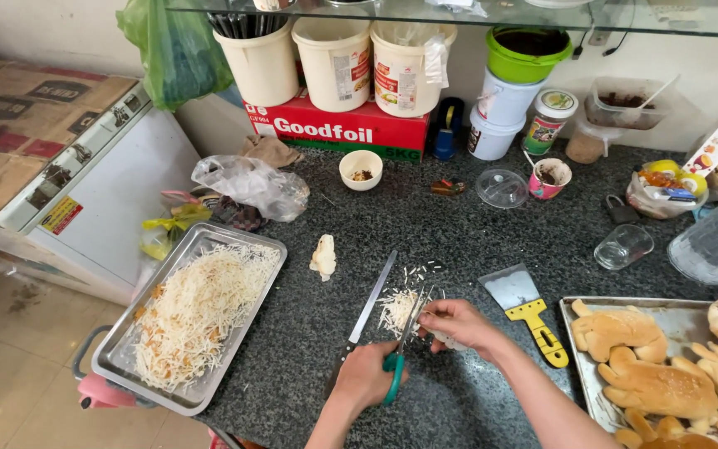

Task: The person is using scissors to shred a block of cheese into smaller pieces for food preparation.

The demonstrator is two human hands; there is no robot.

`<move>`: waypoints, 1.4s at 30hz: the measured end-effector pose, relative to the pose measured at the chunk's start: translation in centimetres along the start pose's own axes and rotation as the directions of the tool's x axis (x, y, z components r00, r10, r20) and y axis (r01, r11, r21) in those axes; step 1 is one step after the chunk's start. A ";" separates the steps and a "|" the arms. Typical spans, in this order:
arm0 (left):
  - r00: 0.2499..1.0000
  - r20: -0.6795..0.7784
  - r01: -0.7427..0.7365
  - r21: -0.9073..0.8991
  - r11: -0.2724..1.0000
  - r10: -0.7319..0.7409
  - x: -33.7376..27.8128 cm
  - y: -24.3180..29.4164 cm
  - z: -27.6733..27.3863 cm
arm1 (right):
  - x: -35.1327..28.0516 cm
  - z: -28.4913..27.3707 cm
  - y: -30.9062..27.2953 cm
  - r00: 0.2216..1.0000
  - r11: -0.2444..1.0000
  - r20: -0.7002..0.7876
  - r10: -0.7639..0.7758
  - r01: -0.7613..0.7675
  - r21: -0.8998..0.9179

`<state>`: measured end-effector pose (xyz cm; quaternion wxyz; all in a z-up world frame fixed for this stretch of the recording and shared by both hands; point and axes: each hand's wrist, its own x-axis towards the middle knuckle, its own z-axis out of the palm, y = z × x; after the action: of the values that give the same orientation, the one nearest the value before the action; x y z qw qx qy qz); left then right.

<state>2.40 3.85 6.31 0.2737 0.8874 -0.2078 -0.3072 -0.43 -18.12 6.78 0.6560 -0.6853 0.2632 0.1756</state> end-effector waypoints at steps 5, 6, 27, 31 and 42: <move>0.999 0.047 0.012 0.004 1.000 -0.013 0.5 -0.6 0.4 | 0.9 0.0 0.9 1.000 1.000 0.003 0.017 -0.017 0.003; 0.999 0.038 0.001 0.018 1.000 -0.002 0.7 -0.9 0.7 | 1.1 0.0 1.0 1.000 1.000 0.000 0.021 -0.021 -0.004; 0.997 0.075 0.036 -0.011 0.999 -0.035 -0.4 0.5 -0.2 | 0.7 -0.6 1.5 0.999 0.995 -0.019 -0.028 0.030 0.099; 0.999 0.040 0.010 -0.044 0.999 -0.008 -0.1 0.1 0.4 | 0.5 -0.1 1.2 0.999 0.996 -0.031 0.010 -0.008 0.086; 0.999 0.024 0.040 -0.066 0.997 -0.038 0.0 0.5 0.0 | 1.2 0.2 1.5 0.999 0.999 -0.033 0.011 -0.010 0.041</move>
<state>2.29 3.46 6.59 0.2946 0.8783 -0.1832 -0.3291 -0.34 -18.12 4.88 0.6646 -0.6730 0.2812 0.1623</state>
